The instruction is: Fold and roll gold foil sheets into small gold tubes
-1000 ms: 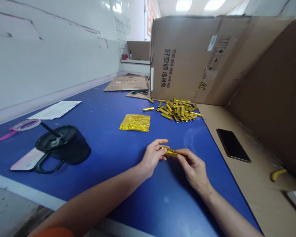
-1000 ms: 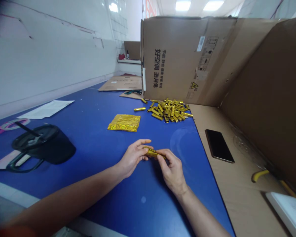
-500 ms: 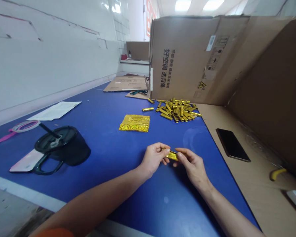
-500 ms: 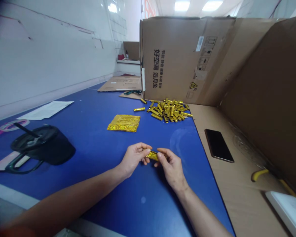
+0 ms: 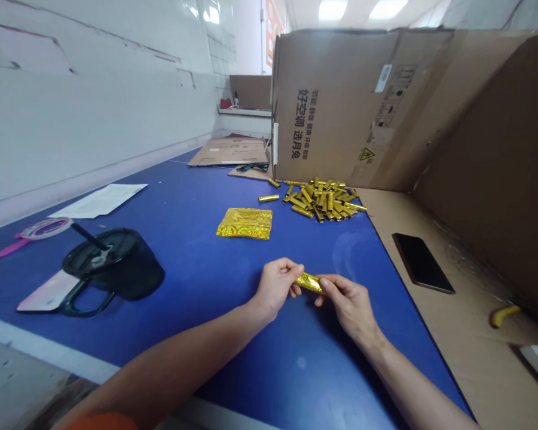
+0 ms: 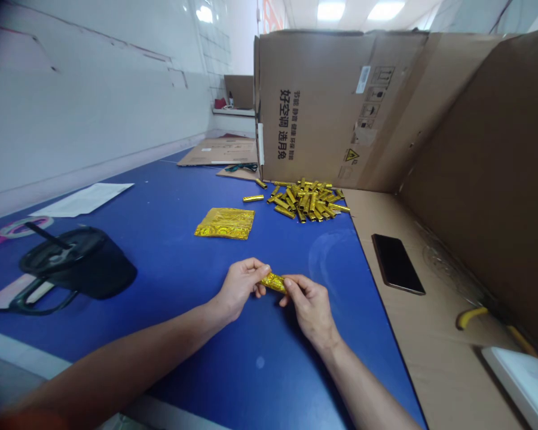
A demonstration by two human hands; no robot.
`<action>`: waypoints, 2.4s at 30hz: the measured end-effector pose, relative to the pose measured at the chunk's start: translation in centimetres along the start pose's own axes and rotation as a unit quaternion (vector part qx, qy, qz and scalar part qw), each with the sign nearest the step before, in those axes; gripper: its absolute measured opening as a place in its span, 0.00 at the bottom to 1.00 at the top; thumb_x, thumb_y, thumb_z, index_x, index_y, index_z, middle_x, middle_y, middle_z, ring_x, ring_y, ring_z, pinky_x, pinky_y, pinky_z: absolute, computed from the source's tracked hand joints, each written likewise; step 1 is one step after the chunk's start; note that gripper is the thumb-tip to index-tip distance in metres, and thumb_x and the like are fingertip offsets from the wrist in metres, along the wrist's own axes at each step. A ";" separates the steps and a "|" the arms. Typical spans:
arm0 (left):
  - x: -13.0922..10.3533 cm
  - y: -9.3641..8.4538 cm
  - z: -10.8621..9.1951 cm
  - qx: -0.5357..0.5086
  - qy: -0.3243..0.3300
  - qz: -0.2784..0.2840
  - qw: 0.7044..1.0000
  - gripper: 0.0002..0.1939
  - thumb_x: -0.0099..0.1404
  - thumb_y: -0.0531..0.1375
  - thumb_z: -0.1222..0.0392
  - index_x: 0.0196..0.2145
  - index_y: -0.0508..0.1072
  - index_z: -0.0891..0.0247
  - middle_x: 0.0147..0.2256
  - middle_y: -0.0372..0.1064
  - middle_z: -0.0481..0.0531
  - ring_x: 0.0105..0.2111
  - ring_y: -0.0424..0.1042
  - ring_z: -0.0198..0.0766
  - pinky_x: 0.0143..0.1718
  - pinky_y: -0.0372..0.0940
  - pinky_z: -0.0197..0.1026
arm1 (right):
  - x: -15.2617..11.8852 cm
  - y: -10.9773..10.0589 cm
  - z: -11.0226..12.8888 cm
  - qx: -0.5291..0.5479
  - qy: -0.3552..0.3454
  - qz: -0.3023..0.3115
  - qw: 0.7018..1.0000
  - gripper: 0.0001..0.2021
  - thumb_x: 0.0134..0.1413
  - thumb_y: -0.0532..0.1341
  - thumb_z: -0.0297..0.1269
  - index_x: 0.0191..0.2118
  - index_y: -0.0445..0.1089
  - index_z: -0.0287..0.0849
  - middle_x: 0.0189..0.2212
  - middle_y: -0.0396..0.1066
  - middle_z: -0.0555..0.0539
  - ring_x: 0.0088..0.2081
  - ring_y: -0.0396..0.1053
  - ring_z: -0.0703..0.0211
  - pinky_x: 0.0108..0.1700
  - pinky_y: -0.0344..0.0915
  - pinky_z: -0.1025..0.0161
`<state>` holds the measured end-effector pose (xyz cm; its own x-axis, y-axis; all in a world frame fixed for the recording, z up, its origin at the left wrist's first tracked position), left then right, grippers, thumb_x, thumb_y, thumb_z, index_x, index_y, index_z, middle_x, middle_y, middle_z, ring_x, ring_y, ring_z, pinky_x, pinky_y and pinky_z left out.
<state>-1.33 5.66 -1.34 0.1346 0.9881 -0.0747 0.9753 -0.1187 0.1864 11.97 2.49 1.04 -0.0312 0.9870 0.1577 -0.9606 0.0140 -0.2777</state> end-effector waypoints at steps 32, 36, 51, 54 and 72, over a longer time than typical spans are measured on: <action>0.4 -0.9 1.5 -0.007 -0.106 -0.037 0.994 0.10 0.53 0.57 0.60 0.21 0.59 0.65 0.15 0.60 0.44 0.11 0.60 0.27 0.10 0.53 0.28 | 0.0 -0.4 0.6 -0.112 -0.071 0.024 0.991 0.10 0.48 0.53 0.33 0.31 0.71 0.40 0.17 0.65 0.52 0.20 0.62 0.64 0.26 0.59 0.66; 0.5 -0.9 1.4 0.013 -0.109 -0.020 0.994 0.08 0.53 0.56 0.60 0.22 0.61 0.66 0.15 0.61 0.46 0.12 0.61 0.29 0.12 0.54 0.30 | 0.2 -0.5 0.0 -0.069 -0.032 0.017 0.997 0.09 0.47 0.54 0.33 0.30 0.71 0.39 0.17 0.65 0.52 0.20 0.63 0.65 0.25 0.59 0.67; -2.3 3.2 -3.5 0.397 0.252 0.163 0.867 0.12 0.58 0.54 0.61 0.40 0.71 0.57 0.35 0.68 0.51 0.37 0.66 0.38 0.41 0.58 0.38 | 0.5 1.1 -3.1 0.274 0.175 0.073 0.943 0.10 0.38 0.64 0.38 0.28 0.69 0.37 0.18 0.69 0.50 0.15 0.64 0.67 0.21 0.60 0.68; -1.8 2.8 -3.1 0.360 0.208 0.157 0.896 0.11 0.58 0.54 0.61 0.37 0.73 0.58 0.33 0.69 0.50 0.34 0.67 0.36 0.38 0.59 0.36 | 0.6 1.0 -3.1 0.288 0.169 0.072 0.940 0.10 0.40 0.63 0.39 0.28 0.69 0.37 0.18 0.69 0.50 0.16 0.64 0.66 0.21 0.60 0.67; -0.9 1.7 -2.5 0.283 0.120 0.124 0.943 0.10 0.52 0.57 0.62 0.35 0.71 0.62 0.33 0.69 0.50 0.33 0.66 0.37 0.35 0.59 0.37 | 0.8 0.6 -2.3 0.229 0.113 0.065 0.965 0.14 0.39 0.64 0.41 0.32 0.67 0.39 0.20 0.70 0.51 0.18 0.66 0.65 0.24 0.61 0.66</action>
<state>-0.23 4.79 1.46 0.3939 0.9085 0.1392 0.8655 -0.3156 -0.3891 11.95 3.63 -1.17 -0.1481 0.9861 -0.0749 -0.9757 -0.1333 0.1738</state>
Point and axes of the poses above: each hand's wrist, its own x-axis towards the middle knuckle, its own y-axis out of the palm, z = x × y, the point moved 8 cm from there along x, towards the middle knuckle
